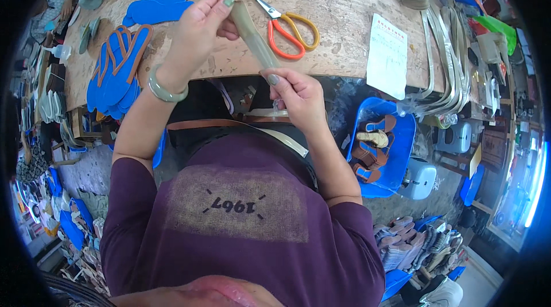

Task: The person assembles blue slipper soles by attaching brown straps. They pick up a blue sole, wrap a brown strap around the edges, and use scissors to trim the excess strap. The person repeats this process for multiple soles, handling the materials and tools with both hands.

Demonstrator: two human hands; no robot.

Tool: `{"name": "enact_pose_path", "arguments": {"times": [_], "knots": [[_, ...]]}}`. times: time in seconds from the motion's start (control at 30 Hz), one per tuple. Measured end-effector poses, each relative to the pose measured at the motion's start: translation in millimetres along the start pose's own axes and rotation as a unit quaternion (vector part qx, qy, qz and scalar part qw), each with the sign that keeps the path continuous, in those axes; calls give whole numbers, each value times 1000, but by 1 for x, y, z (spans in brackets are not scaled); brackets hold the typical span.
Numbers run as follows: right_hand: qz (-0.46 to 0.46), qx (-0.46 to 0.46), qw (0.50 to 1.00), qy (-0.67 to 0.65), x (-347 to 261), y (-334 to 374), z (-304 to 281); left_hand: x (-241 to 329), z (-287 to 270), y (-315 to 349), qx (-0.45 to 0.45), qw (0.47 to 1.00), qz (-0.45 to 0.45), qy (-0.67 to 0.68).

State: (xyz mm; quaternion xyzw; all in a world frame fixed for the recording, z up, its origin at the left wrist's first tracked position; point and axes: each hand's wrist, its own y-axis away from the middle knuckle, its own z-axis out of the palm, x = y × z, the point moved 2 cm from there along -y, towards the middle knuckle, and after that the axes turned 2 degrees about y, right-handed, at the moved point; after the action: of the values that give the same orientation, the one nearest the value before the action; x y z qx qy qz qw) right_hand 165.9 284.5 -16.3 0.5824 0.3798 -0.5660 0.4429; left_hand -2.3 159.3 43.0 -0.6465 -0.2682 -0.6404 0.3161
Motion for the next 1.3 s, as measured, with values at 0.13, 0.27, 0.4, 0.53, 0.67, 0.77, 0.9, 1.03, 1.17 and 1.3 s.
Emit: {"name": "enact_pose_path", "arguments": {"times": [0.13, 0.27, 0.4, 0.53, 0.67, 0.77, 0.9, 1.03, 1.17, 1.3], "knots": [[32, 0, 999, 14, 6, 8, -6, 2, -20, -24, 38, 999, 7, 14], [4, 1, 999, 46, 12, 11, -14, 12, -40, -52, 62, 997, 29, -41], [17, 6, 998, 61, 24, 20, -25, 30, -64, -79, 119, 981, 67, -136], [47, 21, 993, 111, 34, 32, -41, 24, -82, -107, 160, 981, 97, -57], [23, 39, 982, 181, 61, 45, -61, 19, -106, -130, 168, 973, 126, -95], [-3, 59, 963, 262, 81, 52, -78, 19, -108, -139, 217, 960, 124, -125], [-31, 79, 952, 295, 102, 63, -92, 18, -135, -155, 257, 946, 124, -153], [-23, 58, 939, 339, 120, 74, -107, 6, -168, -177, 288, 933, 113, -182], [-39, 72, 925, 371, 132, 89, -120, -10, -188, -200, 311, 906, 149, -246], [-14, 76, 914, 398, 152, 105, -142, -43, -231, -230, 353, 850, 154, -359]]}}
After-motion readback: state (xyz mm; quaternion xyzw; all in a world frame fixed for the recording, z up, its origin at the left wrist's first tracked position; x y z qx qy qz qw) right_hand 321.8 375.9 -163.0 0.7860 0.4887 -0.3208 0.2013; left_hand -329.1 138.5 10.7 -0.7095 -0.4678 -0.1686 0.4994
